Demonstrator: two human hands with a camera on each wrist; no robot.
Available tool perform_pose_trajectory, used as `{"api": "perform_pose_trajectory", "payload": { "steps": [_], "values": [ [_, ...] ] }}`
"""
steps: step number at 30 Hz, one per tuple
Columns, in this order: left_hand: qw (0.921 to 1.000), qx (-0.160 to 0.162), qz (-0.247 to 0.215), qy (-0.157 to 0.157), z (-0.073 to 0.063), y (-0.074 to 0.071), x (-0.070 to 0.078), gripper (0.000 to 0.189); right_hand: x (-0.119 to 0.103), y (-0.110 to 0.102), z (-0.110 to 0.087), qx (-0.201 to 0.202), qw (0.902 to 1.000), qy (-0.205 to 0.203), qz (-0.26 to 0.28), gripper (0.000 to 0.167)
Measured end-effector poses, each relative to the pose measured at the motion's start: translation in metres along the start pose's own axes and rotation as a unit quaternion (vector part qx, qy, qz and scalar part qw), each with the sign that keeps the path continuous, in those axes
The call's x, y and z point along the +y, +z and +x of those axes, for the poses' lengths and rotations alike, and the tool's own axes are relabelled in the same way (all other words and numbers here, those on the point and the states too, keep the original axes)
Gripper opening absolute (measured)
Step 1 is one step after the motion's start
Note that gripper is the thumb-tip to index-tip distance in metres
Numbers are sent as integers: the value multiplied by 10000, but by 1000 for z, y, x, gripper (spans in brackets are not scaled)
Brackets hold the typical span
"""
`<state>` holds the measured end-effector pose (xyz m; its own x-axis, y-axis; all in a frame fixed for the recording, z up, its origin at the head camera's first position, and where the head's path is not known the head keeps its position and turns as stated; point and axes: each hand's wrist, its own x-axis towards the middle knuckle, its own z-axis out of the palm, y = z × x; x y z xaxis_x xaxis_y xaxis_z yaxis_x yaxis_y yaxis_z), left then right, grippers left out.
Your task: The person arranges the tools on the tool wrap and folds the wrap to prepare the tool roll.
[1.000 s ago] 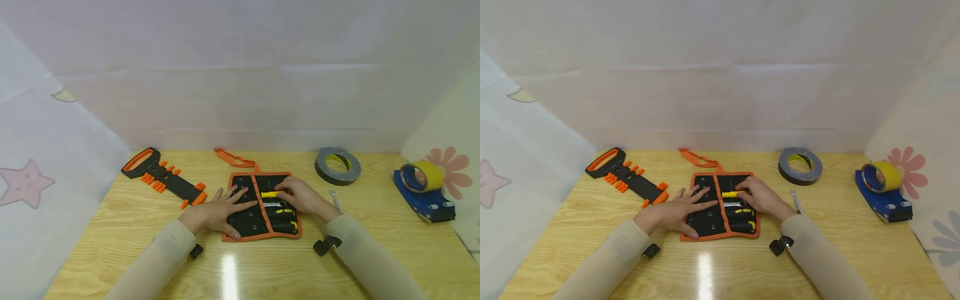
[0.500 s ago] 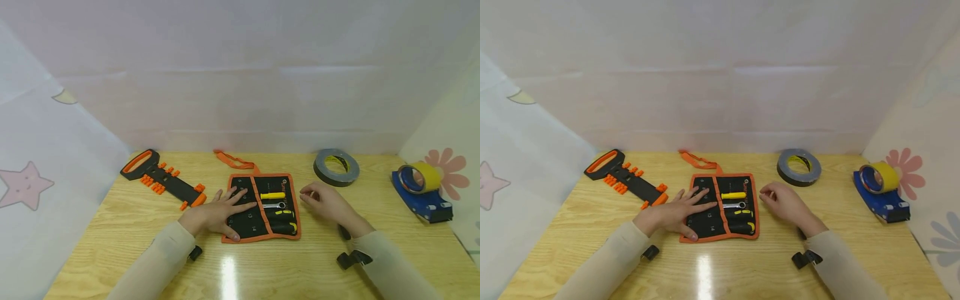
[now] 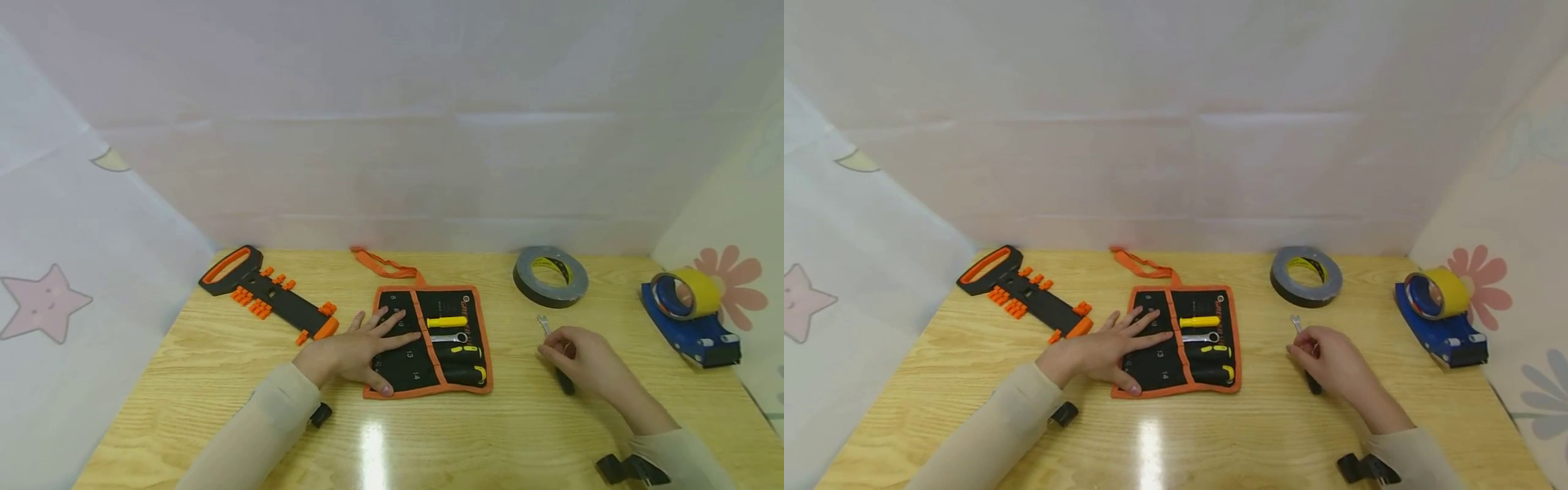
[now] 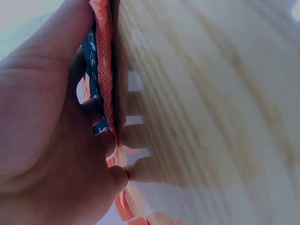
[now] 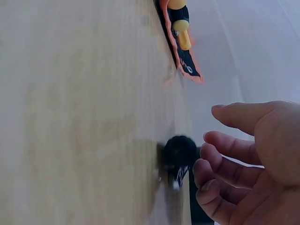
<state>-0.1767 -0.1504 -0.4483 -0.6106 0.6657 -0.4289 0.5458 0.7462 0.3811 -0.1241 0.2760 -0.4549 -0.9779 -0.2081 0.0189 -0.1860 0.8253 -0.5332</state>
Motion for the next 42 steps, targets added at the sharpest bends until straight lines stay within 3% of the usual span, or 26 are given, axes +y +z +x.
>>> {"api": "perform_pose_trajectory", "payload": {
  "steps": [9, 13, 27, 42],
  "values": [
    [10000, 0, 13, 7, 0, -1, 1, 108, 9, -4, -21, -281, 9963, 791, -172, 29],
    [10000, -13, 14, -2, 0, -1, 1, 108, 10, -3, -26, -390, 9944, 955, -242, 33],
    [9999, -76, -66, 9, -1, -2, 2, 108, 9, 3, -30, -167, 9946, 849, -565, 31],
    [10000, -41, -38, 23, 0, -1, 0, 107, 5, 1, -28, 14, 9971, 631, -432, 25]
  ]
}}
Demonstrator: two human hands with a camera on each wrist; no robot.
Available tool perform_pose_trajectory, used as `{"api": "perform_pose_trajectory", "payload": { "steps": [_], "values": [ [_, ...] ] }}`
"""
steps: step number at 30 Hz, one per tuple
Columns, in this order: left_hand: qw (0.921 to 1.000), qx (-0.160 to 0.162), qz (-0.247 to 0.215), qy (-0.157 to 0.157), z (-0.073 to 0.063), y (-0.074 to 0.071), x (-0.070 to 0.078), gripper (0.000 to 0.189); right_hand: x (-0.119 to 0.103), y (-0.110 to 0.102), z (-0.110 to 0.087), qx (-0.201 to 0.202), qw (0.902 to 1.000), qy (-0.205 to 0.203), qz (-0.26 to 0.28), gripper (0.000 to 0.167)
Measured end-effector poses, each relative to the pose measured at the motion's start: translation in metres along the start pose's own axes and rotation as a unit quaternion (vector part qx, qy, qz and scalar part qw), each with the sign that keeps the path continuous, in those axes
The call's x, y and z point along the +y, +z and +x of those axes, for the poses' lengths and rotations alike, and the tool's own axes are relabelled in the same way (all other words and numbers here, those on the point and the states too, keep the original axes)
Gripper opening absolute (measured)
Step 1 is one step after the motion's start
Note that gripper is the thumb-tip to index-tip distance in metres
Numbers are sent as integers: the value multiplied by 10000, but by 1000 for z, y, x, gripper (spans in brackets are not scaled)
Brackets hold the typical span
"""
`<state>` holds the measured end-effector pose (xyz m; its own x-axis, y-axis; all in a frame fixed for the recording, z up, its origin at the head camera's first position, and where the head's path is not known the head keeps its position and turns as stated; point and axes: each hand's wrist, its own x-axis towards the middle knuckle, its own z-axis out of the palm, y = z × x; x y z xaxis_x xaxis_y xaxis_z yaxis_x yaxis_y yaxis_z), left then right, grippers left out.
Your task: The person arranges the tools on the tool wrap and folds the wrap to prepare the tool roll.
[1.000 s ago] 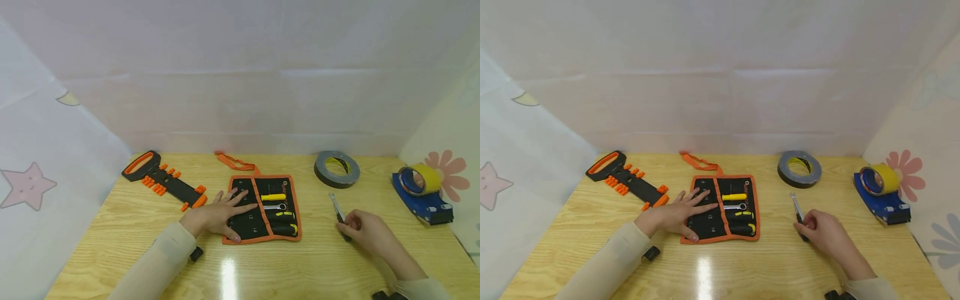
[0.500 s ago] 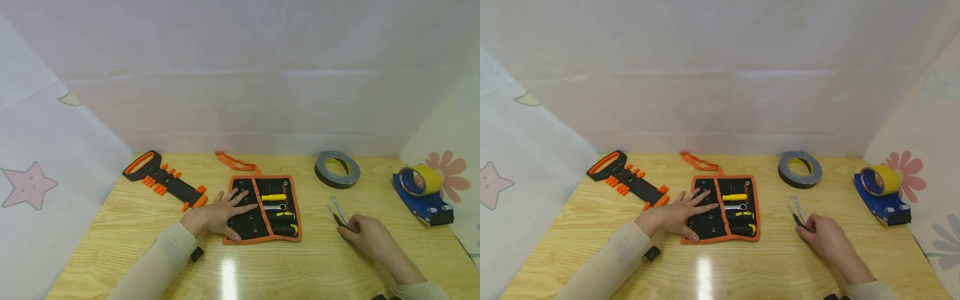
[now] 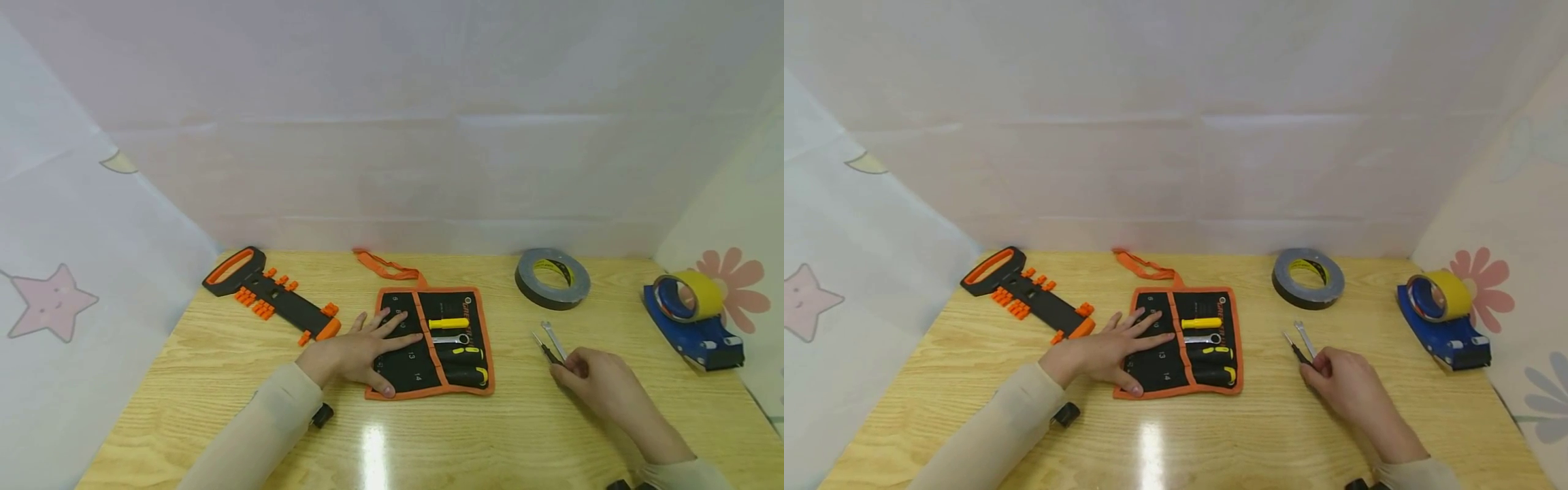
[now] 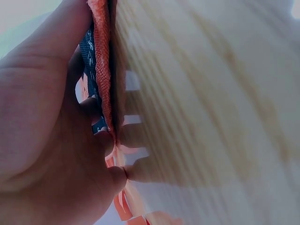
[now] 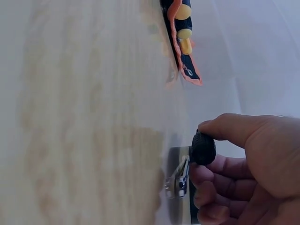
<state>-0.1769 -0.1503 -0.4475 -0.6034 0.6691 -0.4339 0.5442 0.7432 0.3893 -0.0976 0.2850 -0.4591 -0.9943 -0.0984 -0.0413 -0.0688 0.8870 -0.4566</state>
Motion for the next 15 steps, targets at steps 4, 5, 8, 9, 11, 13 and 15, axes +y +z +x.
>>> {"api": "perform_pose_trajectory", "payload": {
  "steps": [4, 5, 8, 9, 11, 13, 15],
  "values": [
    [10000, 14, 28, -28, 0, 0, 0, 107, -3, -2, 4, 75, 9999, -133, -6, 22],
    [10000, 23, 33, -29, 0, 0, 0, 107, -4, -2, 5, 69, 9999, -143, 2, 22],
    [10000, 37, 33, -18, -1, 0, 0, 107, -8, -3, 9, 30, 9999, -133, 13, 21],
    [10000, 43, 35, -8, -1, 0, 0, 107, -10, -3, 11, 15, 9999, -139, 33, 21],
    [10000, 50, 37, 5, -1, 0, 0, 107, -13, -2, 13, 37, 9997, -213, 60, 20],
    [10000, 45, 44, 5, -1, 0, 0, 107, -17, -1, 16, 108, 9994, -339, 49, 17],
    [10000, 33, 62, 2, -1, 0, 0, 108, -20, 0, 19, 174, 9986, -498, 73, 14]
  ]
}}
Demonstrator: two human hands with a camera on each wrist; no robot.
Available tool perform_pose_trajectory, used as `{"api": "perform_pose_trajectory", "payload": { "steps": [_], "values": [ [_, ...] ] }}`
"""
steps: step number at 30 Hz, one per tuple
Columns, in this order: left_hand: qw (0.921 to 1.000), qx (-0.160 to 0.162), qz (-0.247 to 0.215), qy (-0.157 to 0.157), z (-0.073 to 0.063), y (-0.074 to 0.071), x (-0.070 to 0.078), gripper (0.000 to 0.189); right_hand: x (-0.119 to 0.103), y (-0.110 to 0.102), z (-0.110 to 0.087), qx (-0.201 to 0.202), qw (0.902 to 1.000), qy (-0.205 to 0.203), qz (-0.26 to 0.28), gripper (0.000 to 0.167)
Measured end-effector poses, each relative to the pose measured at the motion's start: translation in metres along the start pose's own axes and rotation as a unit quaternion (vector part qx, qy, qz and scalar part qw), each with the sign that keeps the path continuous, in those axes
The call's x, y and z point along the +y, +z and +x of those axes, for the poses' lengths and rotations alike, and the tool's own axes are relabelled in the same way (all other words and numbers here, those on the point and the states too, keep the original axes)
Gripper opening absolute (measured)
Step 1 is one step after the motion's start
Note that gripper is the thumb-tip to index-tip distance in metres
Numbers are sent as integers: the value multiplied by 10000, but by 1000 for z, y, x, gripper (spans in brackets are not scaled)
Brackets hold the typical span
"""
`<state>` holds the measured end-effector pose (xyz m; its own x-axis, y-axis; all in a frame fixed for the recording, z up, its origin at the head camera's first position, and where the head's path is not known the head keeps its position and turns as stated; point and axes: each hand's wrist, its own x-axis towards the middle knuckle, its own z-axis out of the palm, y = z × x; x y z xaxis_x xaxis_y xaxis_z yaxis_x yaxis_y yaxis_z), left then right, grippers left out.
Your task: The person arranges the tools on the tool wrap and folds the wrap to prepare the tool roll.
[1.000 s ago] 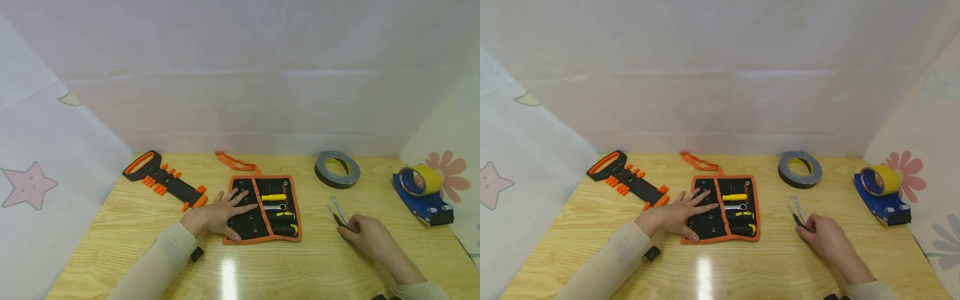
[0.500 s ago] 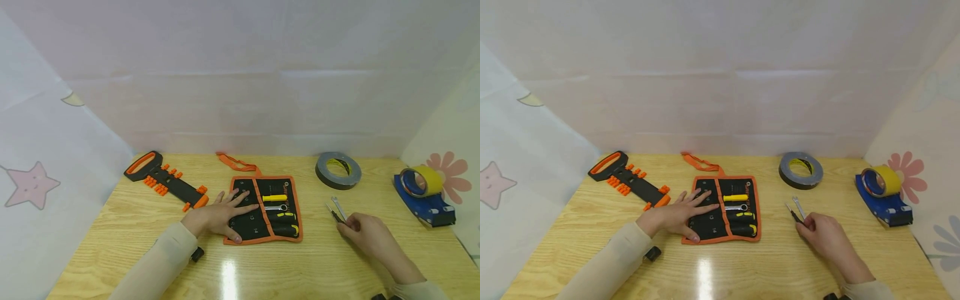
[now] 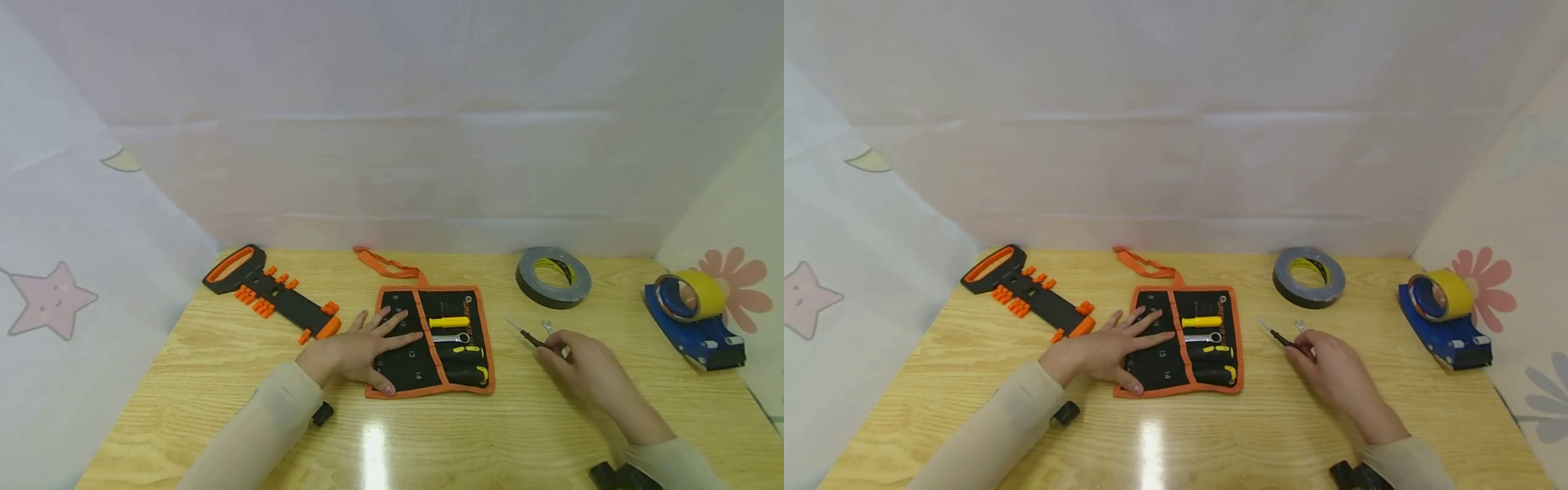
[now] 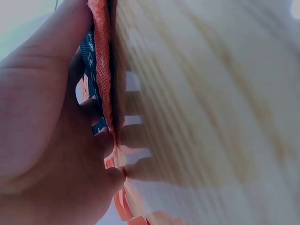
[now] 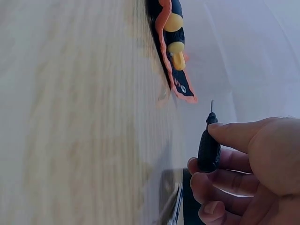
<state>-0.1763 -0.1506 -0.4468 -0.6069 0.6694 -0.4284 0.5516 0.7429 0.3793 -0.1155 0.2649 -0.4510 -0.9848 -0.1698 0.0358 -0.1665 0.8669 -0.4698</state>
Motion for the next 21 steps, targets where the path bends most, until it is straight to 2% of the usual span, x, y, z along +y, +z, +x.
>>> {"api": "perform_pose_trajectory", "payload": {
  "steps": [8, 21],
  "values": [
    [9999, -19, 106, 18, -1, -1, 0, 108, -18, 6, 19, 196, 9988, -443, 62, 9],
    [9999, -24, 163, 9, -2, 2, 0, 104, -42, 22, 60, 39, 9952, -950, 242, 8]
  ]
}}
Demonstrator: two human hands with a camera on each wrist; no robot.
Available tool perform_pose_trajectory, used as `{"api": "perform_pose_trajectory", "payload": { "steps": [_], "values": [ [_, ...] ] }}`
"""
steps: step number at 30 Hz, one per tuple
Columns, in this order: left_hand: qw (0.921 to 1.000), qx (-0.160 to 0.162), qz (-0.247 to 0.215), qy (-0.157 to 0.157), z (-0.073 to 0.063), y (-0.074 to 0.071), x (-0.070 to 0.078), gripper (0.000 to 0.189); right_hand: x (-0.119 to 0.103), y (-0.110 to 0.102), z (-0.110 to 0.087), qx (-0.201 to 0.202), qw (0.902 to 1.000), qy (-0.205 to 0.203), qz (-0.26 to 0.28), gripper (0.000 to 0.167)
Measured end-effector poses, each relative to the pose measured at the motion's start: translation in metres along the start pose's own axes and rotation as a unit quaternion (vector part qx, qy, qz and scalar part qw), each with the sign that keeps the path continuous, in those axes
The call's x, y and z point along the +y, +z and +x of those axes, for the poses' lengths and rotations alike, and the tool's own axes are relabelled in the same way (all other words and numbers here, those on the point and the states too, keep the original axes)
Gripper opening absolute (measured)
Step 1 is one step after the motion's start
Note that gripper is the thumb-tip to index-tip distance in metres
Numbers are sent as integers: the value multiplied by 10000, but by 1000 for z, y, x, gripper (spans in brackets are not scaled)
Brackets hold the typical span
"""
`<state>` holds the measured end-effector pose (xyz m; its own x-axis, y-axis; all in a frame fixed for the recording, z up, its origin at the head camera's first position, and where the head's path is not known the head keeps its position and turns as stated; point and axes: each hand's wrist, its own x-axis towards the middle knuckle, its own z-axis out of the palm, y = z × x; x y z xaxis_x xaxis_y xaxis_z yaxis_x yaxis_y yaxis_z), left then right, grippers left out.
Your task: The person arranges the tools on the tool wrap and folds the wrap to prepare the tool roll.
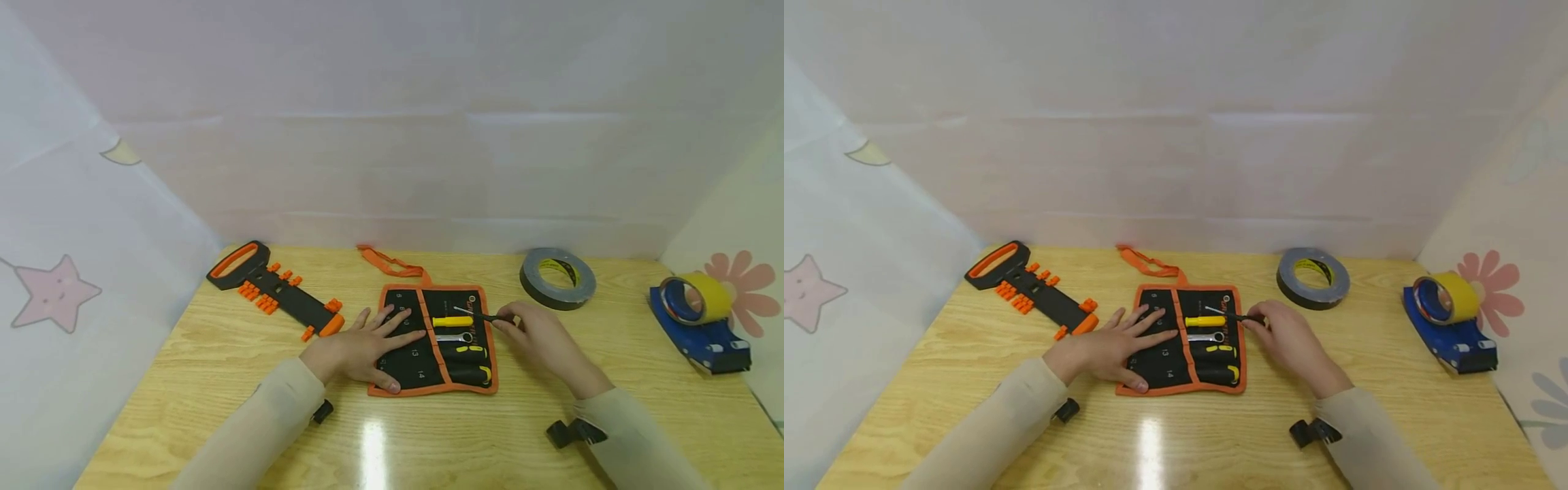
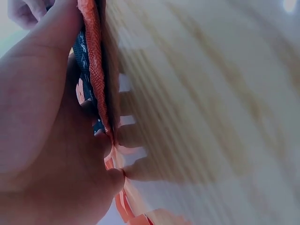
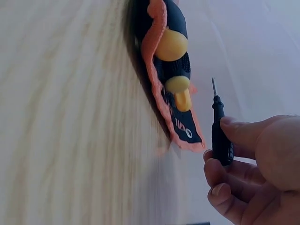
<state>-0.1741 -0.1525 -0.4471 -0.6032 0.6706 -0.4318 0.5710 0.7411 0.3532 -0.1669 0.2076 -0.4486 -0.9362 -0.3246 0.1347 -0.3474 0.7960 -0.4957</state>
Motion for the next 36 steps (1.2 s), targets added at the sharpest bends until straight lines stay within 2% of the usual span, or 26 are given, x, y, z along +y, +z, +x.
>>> {"api": "perform_pose_trajectory", "payload": {
  "steps": [7, 17, 24, 31, 36],
  "values": [
    [9998, 121, -154, 93, 5, 9, -9, 104, -5, 9, 18, -41, 10000, -43, 30, 11],
    [9998, -24, 148, -146, 0, -2, 4, 104, -9, 15, 34, -207, 9998, 5, 6, 12],
    [9999, -99, -78, -106, 0, -3, 4, 104, -9, 20, 42, -256, 9997, -54, -11, 14],
    [9998, -87, 45, -160, 2, 0, 2, 104, -15, 24, 50, -448, 9989, -98, -58, 21],
    [9999, -44, 57, -136, 3, 1, 0, 104, -18, 28, 54, -670, 9976, -85, 146, 25]
  ]
}}
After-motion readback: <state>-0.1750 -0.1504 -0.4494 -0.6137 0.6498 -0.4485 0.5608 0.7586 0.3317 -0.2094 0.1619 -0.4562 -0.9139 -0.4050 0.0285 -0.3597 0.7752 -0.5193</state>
